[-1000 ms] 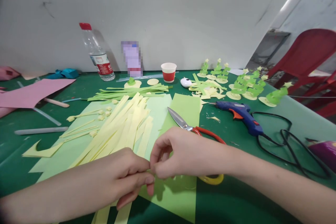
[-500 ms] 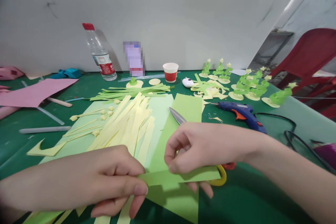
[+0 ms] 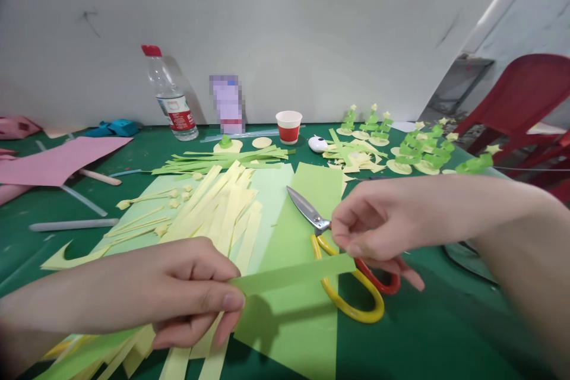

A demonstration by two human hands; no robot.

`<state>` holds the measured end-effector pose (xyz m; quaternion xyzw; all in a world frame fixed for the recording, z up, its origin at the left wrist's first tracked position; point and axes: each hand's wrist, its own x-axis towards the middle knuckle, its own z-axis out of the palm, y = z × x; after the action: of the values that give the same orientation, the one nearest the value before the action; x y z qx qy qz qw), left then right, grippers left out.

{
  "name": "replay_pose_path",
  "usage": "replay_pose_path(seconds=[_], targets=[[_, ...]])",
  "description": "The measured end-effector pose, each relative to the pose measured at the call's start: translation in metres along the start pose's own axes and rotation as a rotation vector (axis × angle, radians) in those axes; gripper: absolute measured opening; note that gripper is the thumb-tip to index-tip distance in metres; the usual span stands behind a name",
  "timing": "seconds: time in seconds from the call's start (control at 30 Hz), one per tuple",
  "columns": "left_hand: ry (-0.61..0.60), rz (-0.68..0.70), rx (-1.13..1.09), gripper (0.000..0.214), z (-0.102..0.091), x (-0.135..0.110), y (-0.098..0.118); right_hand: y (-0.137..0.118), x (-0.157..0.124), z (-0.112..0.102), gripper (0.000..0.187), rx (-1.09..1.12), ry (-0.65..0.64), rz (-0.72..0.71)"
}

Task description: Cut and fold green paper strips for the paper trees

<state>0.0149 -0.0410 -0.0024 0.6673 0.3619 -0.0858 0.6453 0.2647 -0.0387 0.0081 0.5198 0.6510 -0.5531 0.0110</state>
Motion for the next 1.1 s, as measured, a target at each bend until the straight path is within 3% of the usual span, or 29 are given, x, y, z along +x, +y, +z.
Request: replay_pose_path(seconds=[0.13, 0.2, 0.23, 0.33, 0.47, 0.57, 0.8, 1.1], targets=[[0.012, -0.03, 0.011, 0.037, 0.003, 0.003, -0.001, -0.008, -0.005, -0.002, 0.02, -0.066, 0.259, -0.096], [0.012, -0.047, -0.012, 0.035, 0.004, 0.005, -0.001, -0.015, -0.001, 0.008, 0.014, -0.161, 0.427, -0.204], [0.011, -0.054, -0.026, 0.034, 0.005, 0.007, -0.001, -0.018, 0.003, 0.015, 0.012, -0.221, 0.446, -0.262], [-0.003, -0.049, -0.081, 0.032, 0.008, 0.011, -0.004, -0.023, 0.018, 0.042, 0.011, -0.314, 0.419, -0.378], [-0.003, -0.057, -0.091, 0.03, 0.013, 0.017, -0.01, -0.022, 0.032, 0.064, 0.011, -0.274, 0.34, -0.346], [0.013, -0.06, -0.08, 0.032, 0.016, 0.019, -0.015, -0.022, 0.035, 0.067, 0.01, -0.221, 0.302, -0.3], [0.003, -0.067, -0.082, 0.027, 0.023, 0.02, -0.016, -0.01, 0.045, 0.078, 0.004, -0.21, 0.327, -0.338], [-0.035, -0.088, -0.124, 0.035, 0.021, 0.013, -0.008, -0.006, 0.021, 0.061, 0.002, 0.074, 0.025, -0.135]])
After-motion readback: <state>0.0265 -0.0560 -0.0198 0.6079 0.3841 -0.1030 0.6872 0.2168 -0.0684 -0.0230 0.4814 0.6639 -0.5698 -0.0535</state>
